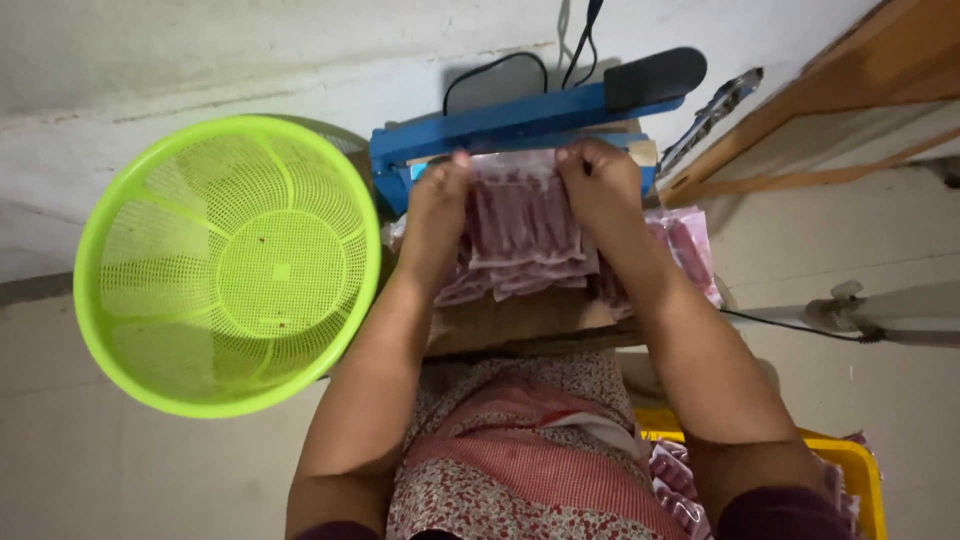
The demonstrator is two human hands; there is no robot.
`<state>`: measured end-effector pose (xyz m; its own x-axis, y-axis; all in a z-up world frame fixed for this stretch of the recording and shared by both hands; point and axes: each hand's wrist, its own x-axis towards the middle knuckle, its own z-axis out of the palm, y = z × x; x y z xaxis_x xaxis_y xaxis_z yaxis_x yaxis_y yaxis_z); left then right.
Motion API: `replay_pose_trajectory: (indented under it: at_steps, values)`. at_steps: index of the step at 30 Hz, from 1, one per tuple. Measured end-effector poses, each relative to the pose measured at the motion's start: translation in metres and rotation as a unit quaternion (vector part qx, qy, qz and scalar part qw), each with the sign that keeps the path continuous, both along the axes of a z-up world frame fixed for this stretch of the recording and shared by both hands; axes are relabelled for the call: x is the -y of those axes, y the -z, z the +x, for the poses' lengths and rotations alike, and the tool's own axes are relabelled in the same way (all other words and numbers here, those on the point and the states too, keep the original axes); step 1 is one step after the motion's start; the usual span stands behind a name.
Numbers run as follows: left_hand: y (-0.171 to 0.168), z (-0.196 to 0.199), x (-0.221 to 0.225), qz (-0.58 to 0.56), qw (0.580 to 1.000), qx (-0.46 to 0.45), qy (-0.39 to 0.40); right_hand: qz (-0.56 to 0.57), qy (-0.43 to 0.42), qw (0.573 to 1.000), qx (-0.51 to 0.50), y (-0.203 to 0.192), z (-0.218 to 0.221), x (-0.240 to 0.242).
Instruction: Sealing plastic-wrapped sausage packs using a manual heat sealer and organizing them into a basket.
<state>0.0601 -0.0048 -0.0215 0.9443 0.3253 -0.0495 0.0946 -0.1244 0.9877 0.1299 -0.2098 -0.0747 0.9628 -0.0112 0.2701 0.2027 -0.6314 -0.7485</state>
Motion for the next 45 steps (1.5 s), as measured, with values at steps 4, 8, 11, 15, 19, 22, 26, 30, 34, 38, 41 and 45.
replay_pose_trajectory:
  at_steps: [4,8,11,15,19,22,26,30,34,38,41,45]
  values:
    - [0.026,0.014,-0.011,0.026,0.995,-0.085,0.046,-0.001,0.021,0.999,-0.027,-0.005,0.015,-0.005]
    - [0.035,0.026,-0.004,0.040,0.997,-0.062,-0.010,-0.071,0.054,0.996,-0.028,0.007,0.030,-0.007]
    - [0.029,0.026,0.001,0.087,0.992,-0.082,-0.038,-0.124,0.059,0.991,-0.003,-0.016,0.021,-0.010]
    - [0.034,0.017,0.003,0.164,0.986,-0.009,-0.020,-0.125,0.076,0.989,-0.019,-0.011,0.022,0.008]
    - [0.048,-0.006,-0.007,0.272,0.936,0.221,-0.023,-0.092,0.073,0.990,0.082,-0.020,0.001,0.047]
    - [0.036,-0.040,-0.014,0.265,0.915,0.304,0.015,-0.046,0.108,0.981,0.153,-0.060,-0.030,0.055]
    - [0.045,-0.096,-0.018,0.267,0.927,0.259,0.059,-0.012,0.037,0.952,0.302,-0.125,-0.033,0.054]
    - [0.061,-0.126,-0.023,0.244,0.943,0.194,0.118,-0.189,-0.020,0.926,0.325,-0.148,0.014,0.052]
    - [0.069,-0.136,-0.029,0.209,0.953,0.164,0.144,-0.265,-0.019,0.934,0.240,-0.124,0.057,0.050]
    - [0.069,-0.145,-0.030,0.199,0.952,0.191,0.130,-0.326,-0.002,0.930,0.171,-0.096,0.072,0.051]
    - [0.063,-0.146,-0.029,0.173,0.958,0.181,0.140,-0.262,0.008,0.959,0.108,-0.052,0.087,0.057]
    - [0.063,-0.147,-0.027,0.159,0.960,0.173,0.151,-0.197,-0.008,0.979,0.041,-0.055,0.079,0.048]
